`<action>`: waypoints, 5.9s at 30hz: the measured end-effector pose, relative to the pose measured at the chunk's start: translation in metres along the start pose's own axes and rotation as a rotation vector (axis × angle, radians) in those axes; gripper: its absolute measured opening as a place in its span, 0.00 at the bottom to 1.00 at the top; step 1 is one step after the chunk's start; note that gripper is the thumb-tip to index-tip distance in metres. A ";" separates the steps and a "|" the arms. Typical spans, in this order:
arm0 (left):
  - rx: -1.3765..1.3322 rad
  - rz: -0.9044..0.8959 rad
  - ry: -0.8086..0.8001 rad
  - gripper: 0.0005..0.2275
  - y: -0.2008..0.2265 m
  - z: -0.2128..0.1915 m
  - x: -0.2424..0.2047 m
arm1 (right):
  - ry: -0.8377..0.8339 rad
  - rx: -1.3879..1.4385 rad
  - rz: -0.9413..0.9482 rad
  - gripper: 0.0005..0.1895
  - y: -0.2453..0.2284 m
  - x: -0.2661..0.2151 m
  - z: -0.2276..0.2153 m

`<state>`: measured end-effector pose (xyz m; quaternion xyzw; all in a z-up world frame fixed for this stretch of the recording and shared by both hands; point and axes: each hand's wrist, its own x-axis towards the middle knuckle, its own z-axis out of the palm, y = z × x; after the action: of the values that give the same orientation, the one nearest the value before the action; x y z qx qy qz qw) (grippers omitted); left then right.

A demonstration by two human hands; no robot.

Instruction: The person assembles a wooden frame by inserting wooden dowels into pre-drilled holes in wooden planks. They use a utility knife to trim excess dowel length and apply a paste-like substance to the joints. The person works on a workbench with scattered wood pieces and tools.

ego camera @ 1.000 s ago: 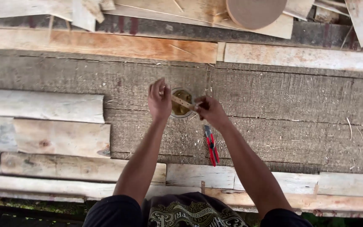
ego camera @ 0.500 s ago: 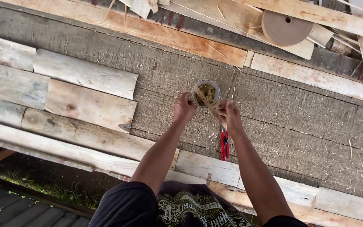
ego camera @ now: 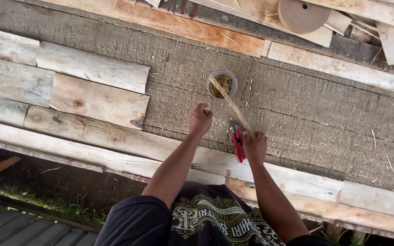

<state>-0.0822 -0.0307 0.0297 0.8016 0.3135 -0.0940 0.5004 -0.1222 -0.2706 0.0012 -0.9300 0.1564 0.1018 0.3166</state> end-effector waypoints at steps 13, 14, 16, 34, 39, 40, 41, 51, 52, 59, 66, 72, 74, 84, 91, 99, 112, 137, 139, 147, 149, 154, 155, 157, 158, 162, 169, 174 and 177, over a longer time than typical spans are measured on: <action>0.031 0.030 -0.057 0.19 -0.024 -0.006 -0.041 | -0.201 -0.309 -0.242 0.28 0.031 -0.042 0.016; 0.036 0.039 -0.052 0.19 -0.024 -0.007 -0.044 | -0.153 -0.286 -0.300 0.26 0.035 -0.041 0.022; 0.042 0.052 -0.047 0.18 -0.022 -0.011 -0.050 | -0.101 -0.261 -0.357 0.23 0.037 -0.039 0.029; -0.063 0.277 0.349 0.16 -0.101 -0.144 0.056 | -0.145 0.224 -0.506 0.20 -0.188 -0.026 0.106; 0.153 0.548 0.432 0.24 -0.105 -0.236 0.130 | 0.208 0.178 -0.826 0.26 -0.291 0.005 0.151; 0.153 0.561 0.421 0.24 -0.094 -0.260 0.145 | 0.222 0.178 -0.817 0.26 -0.306 0.017 0.168; 0.279 0.479 0.349 0.27 -0.086 -0.282 0.157 | 0.239 0.130 -0.813 0.26 -0.316 0.027 0.183; 0.589 0.347 0.178 0.33 -0.019 -0.418 0.314 | 0.110 -0.171 -0.537 0.30 -0.460 0.093 0.237; 0.580 0.338 0.176 0.33 -0.016 -0.422 0.332 | 0.103 -0.181 -0.540 0.30 -0.464 0.111 0.245; 0.672 0.326 0.153 0.32 -0.032 -0.422 0.411 | 0.183 -0.347 -0.630 0.34 -0.461 0.168 0.286; 0.749 0.292 0.110 0.33 -0.038 -0.418 0.414 | 0.302 -0.423 -0.705 0.34 -0.429 0.183 0.317; 0.774 0.343 0.153 0.34 -0.046 -0.412 0.419 | 0.392 -0.439 -0.764 0.36 -0.425 0.186 0.322; 0.785 0.378 0.177 0.36 -0.054 -0.406 0.426 | 0.410 -0.435 -0.769 0.36 -0.426 0.185 0.320; 0.791 0.541 0.351 0.41 -0.072 -0.398 0.438 | 0.516 -0.444 -0.811 0.35 -0.428 0.183 0.323; 0.790 0.513 0.322 0.41 -0.067 -0.398 0.436 | 0.512 -0.433 -0.796 0.35 -0.427 0.184 0.324; 0.820 0.446 0.264 0.43 -0.056 -0.403 0.429 | 0.457 -0.428 -0.757 0.34 -0.431 0.181 0.323; 0.794 0.278 0.180 0.48 -0.037 -0.404 0.418 | 0.585 -0.156 -0.834 0.31 -0.436 0.232 0.332; 0.693 0.427 0.338 0.48 -0.051 -0.399 0.427 | 0.317 -0.144 -1.119 0.18 -0.557 0.241 0.338; 0.703 0.404 0.323 0.48 -0.050 -0.399 0.427 | 0.277 -0.094 -1.178 0.18 -0.570 0.238 0.338; 0.739 0.367 0.281 0.52 -0.061 -0.398 0.436 | -0.007 -0.135 -1.205 0.34 -0.626 0.255 0.386; 0.737 0.367 0.277 0.51 -0.061 -0.399 0.437 | 0.001 -0.105 -1.198 0.29 -0.637 0.259 0.392; 0.748 0.354 0.238 0.49 -0.057 -0.400 0.435 | 0.011 -0.032 -1.186 0.20 -0.645 0.260 0.390; 0.723 0.382 0.274 0.49 -0.060 -0.399 0.436 | -0.179 0.081 -1.188 0.23 -0.645 0.258 0.385; 0.696 0.413 0.309 0.49 -0.063 -0.397 0.437 | -0.364 0.192 -1.180 0.32 -0.655 0.256 0.371; 0.689 0.419 0.326 0.49 -0.064 -0.397 0.438 | -0.378 0.350 -1.102 0.32 -0.664 0.256 0.363; 0.647 0.443 0.351 0.48 -0.064 -0.397 0.436 | -0.321 0.564 -0.869 0.23 -0.682 0.255 0.329; 0.670 0.392 0.272 0.49 -0.052 -0.405 0.430 | -0.494 0.186 -0.673 0.13 -0.616 0.239 0.306; 0.677 0.300 0.230 0.50 -0.041 -0.408 0.425 | 0.301 0.014 -0.827 0.17 -0.548 0.226 0.320; 0.672 0.339 0.288 0.50 -0.049 -0.401 0.433 | 0.444 -0.120 -0.791 0.20 -0.527 0.238 0.321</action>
<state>0.1635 0.5062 -0.0154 0.9658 0.1956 0.0060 0.1699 0.2575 0.2704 -0.0240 -0.9343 -0.1528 -0.2198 0.2355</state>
